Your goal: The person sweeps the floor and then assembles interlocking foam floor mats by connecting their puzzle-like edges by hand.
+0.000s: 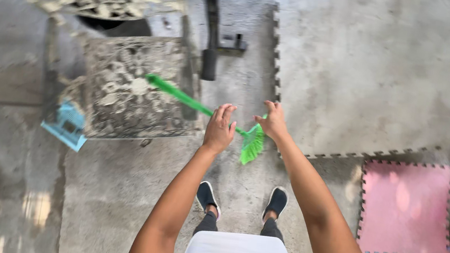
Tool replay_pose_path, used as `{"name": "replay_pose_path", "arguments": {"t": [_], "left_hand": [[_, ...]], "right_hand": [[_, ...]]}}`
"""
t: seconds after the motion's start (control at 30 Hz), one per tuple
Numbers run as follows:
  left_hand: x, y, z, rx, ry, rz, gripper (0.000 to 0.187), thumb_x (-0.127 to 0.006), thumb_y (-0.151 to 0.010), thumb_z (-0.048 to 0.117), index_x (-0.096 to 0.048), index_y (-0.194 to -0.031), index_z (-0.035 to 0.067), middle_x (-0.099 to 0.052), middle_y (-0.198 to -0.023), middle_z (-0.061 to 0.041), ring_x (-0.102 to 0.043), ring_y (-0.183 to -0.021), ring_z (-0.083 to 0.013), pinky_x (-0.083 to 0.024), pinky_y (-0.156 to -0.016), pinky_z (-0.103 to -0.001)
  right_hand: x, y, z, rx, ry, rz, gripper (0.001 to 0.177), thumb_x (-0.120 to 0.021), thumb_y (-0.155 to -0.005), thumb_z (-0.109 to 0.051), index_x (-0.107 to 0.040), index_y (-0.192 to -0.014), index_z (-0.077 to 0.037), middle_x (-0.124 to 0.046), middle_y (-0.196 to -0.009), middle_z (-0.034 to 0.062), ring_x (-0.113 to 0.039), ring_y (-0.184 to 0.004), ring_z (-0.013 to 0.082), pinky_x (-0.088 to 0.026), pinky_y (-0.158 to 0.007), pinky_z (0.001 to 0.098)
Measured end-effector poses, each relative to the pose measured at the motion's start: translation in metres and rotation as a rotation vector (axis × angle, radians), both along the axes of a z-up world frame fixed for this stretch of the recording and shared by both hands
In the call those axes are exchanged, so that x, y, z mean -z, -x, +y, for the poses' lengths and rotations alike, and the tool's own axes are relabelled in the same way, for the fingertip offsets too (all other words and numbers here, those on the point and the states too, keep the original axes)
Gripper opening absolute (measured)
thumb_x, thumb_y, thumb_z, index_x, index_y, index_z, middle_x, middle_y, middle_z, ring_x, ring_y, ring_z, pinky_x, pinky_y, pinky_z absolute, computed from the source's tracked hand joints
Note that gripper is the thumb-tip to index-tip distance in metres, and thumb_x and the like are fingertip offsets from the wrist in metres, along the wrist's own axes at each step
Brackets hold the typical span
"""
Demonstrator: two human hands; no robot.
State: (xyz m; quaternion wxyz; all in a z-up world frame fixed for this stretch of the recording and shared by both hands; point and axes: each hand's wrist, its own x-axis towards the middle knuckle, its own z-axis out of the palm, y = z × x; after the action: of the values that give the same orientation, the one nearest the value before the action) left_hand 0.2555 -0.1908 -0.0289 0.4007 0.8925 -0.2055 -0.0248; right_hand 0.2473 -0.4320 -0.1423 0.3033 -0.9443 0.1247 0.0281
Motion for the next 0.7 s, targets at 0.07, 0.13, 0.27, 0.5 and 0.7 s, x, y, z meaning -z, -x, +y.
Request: {"name": "replay_pose_path", "arguments": {"t": [0.07, 0.13, 0.27, 0.5, 0.7], "left_hand": [[0.022, 0.001, -0.051, 0.043, -0.018, 0.032, 0.054, -0.072, -0.084, 0.007, -0.054, -0.135, 0.007, -0.055, -0.135, -0.014, -0.055, -0.124, -0.0359, -0.046, -0.105, -0.047], [0.059, 0.004, -0.104, 0.07, -0.031, 0.042, 0.054, -0.073, -0.084, 0.008, -0.054, -0.135, 0.008, -0.054, -0.136, -0.014, -0.055, -0.125, -0.0362, -0.046, -0.106, -0.046], [0.167, 0.016, -0.213, 0.055, -0.126, 0.225, 0.054, -0.074, -0.083, 0.011, -0.055, -0.134, 0.009, -0.053, -0.138, -0.014, -0.054, -0.126, -0.036, -0.046, -0.104, -0.047], [0.433, 0.055, -0.371, -0.031, -0.221, 0.515, 0.062, -0.076, -0.084, 0.017, -0.051, -0.14, 0.007, -0.05, -0.145, -0.018, -0.051, -0.133, -0.0374, -0.044, -0.109, -0.044], [0.633, 0.075, -0.436, -0.285, -0.237, 0.782, 0.107, -0.086, -0.078, 0.036, -0.027, -0.155, -0.007, -0.035, -0.159, -0.027, -0.039, -0.146, -0.0386, -0.034, -0.12, -0.041]], "right_hand": [[0.022, 0.028, -0.066, 0.154, -0.076, 0.093, 0.074, -0.091, -0.075, -0.033, -0.058, -0.137, -0.009, -0.052, -0.134, 0.0198, -0.058, -0.119, 0.0378, -0.051, -0.098, 0.0443], [0.047, 0.057, -0.139, 0.263, -0.089, 0.186, 0.074, -0.09, -0.076, -0.036, -0.059, -0.137, -0.01, -0.053, -0.134, 0.0208, -0.06, -0.117, 0.0372, -0.052, -0.098, 0.044], [0.115, 0.123, -0.282, 0.448, -0.055, 0.345, 0.084, -0.095, -0.067, -0.04, -0.061, -0.137, -0.009, -0.056, -0.134, 0.0233, -0.06, -0.121, 0.0382, -0.05, -0.104, 0.045], [0.282, 0.234, -0.471, 0.665, -0.09, 0.614, 0.112, -0.098, -0.057, -0.048, -0.049, -0.147, -0.002, -0.055, -0.143, 0.0275, -0.054, -0.133, 0.0383, -0.046, -0.11, 0.0449], [0.434, 0.275, -0.529, 1.131, -0.575, 0.532, 0.125, -0.093, -0.057, -0.035, -0.023, -0.155, -0.002, -0.041, -0.154, 0.0218, -0.054, -0.134, 0.0347, -0.057, -0.102, 0.053]]}}
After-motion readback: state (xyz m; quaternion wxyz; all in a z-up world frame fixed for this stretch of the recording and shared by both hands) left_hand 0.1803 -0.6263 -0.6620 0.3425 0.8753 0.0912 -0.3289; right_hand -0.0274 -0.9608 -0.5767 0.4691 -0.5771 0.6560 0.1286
